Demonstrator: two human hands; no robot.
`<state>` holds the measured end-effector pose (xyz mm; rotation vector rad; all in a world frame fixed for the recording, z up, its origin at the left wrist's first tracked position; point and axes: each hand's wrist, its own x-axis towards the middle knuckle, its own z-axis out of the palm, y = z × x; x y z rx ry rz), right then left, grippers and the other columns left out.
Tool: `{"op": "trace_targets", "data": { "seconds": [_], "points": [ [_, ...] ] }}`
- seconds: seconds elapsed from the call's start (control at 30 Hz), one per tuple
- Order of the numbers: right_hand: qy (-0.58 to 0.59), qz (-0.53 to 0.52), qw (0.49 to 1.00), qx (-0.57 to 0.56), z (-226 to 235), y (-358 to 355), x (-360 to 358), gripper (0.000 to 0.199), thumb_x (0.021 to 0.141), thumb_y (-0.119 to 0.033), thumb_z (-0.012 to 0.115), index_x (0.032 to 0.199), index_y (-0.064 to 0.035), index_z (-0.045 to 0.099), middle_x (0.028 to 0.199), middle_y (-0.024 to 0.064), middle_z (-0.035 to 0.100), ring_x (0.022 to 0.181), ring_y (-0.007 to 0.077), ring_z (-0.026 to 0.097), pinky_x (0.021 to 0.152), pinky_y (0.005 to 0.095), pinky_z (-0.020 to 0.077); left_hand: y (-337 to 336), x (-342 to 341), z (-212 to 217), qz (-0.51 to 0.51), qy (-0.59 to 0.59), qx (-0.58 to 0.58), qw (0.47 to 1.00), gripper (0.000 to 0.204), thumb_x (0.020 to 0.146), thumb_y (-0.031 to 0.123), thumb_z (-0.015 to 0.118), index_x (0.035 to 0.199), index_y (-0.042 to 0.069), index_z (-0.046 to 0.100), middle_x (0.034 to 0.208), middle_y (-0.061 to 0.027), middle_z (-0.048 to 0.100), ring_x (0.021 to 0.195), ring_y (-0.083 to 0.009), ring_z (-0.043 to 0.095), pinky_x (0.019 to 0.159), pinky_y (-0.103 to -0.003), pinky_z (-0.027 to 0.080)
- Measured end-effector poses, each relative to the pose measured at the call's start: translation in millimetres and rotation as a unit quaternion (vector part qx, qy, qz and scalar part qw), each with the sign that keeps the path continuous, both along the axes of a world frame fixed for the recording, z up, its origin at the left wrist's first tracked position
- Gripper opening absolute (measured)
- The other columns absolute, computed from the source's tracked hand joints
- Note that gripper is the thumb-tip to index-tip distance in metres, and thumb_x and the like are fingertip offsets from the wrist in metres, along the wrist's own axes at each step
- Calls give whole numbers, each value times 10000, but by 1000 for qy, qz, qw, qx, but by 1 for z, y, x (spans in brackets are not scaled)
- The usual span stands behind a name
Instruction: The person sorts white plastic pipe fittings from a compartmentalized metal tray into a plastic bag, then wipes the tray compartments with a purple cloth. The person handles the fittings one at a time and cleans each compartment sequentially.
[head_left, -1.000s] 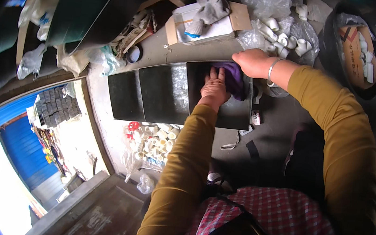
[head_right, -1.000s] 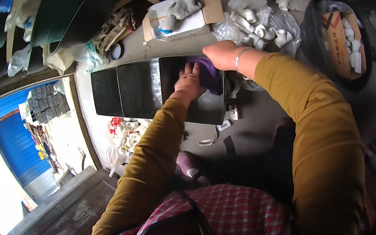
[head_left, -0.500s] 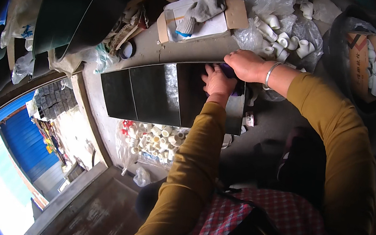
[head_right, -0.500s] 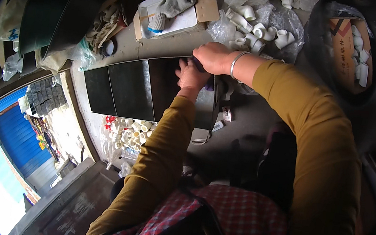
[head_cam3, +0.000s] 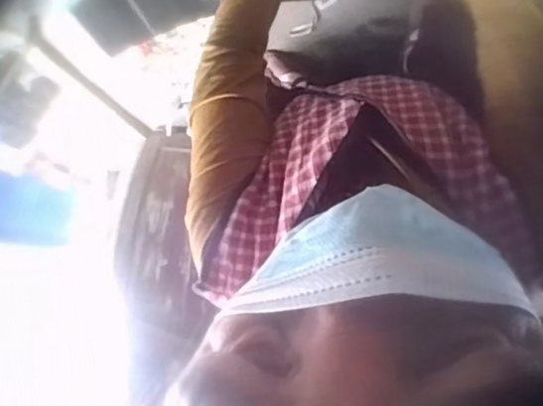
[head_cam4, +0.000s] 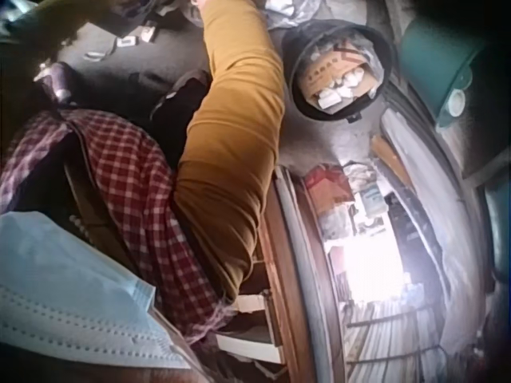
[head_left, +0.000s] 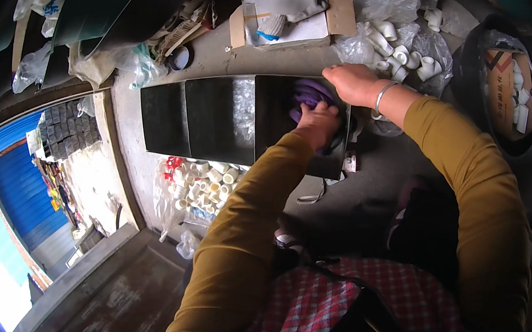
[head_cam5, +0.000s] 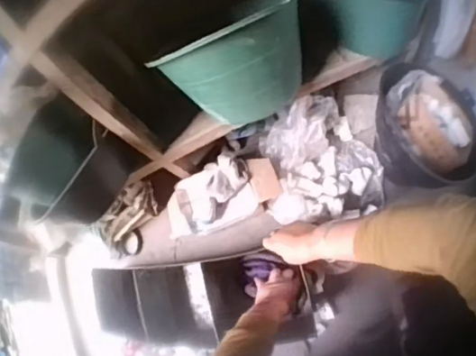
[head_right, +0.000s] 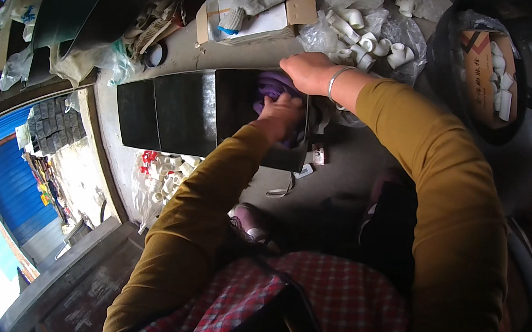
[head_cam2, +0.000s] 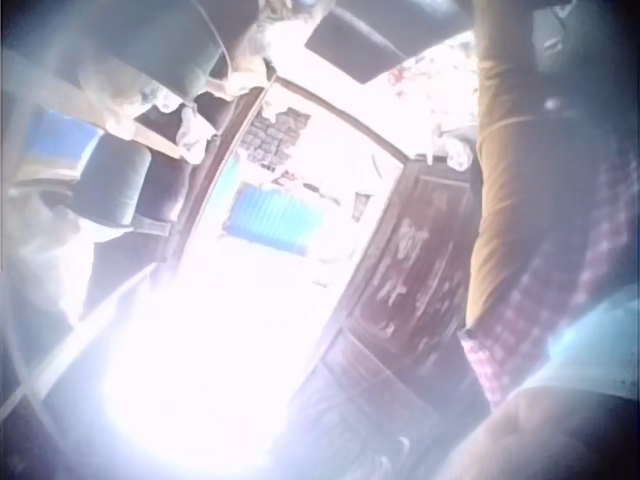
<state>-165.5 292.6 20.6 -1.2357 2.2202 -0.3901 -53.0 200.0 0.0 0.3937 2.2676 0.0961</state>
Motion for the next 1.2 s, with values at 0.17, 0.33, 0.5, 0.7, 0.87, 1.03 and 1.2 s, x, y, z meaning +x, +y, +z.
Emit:
{"op": "trace_targets", "data": {
  "seconds": [0.17,0.33,0.5,0.7,0.87,1.03,1.2],
  "points": [
    [-2,-12,1000,-6,-2,2,-1,159,733,-19,444,877,-35,509,902,178,580,872,377,544,731,429,437,0,41,-18,-78,-46,37,995,253,748,138,526,980,147,629,1118,-25,472,1113,-251,378,878,-638,287],
    [-12,-9,1000,24,6,-2,1,154,750,-31,438,890,-40,500,895,178,581,861,379,545,719,431,432,-10,36,-13,-109,-49,-187,975,280,789,169,464,1029,115,599,1227,-121,442,1019,-272,479,696,-496,465],
    [-11,-20,1000,19,-1,5,-5,151,764,-48,436,900,-43,502,898,168,584,853,368,553,709,424,439,-54,24,-4,12,203,-165,965,386,774,158,471,1136,23,479,1220,-197,428,916,-284,506,600,-339,516],
    [-9,2,999,33,6,-4,1,198,738,-17,429,930,-47,470,855,165,561,854,364,537,715,429,437,-56,16,-42,131,128,-172,968,222,785,137,512,981,52,573,1059,-181,547,862,-274,586,692,-339,512],
    [-25,-1,1000,16,4,-1,1,188,733,-9,424,913,-35,469,865,172,560,850,372,534,714,434,436,-32,33,-46,139,-118,-139,973,199,783,142,511,898,78,661,1012,-121,608,932,-252,597,747,-364,491],
    [-15,-11,1000,13,5,-1,-1,183,742,-26,438,912,-32,505,893,159,581,862,356,553,733,424,444,3,16,-43,102,-127,-1,987,218,716,170,577,877,41,649,958,-142,619,879,-269,599,715,-371,484],
    [-15,-12,1000,-3,0,5,-1,184,743,-33,442,908,-26,521,895,163,590,872,361,558,737,427,447,-28,17,-64,590,-47,298,749,205,719,65,595,915,3,607,837,-110,626,747,-132,570,666,-286,468]
  ]
}}
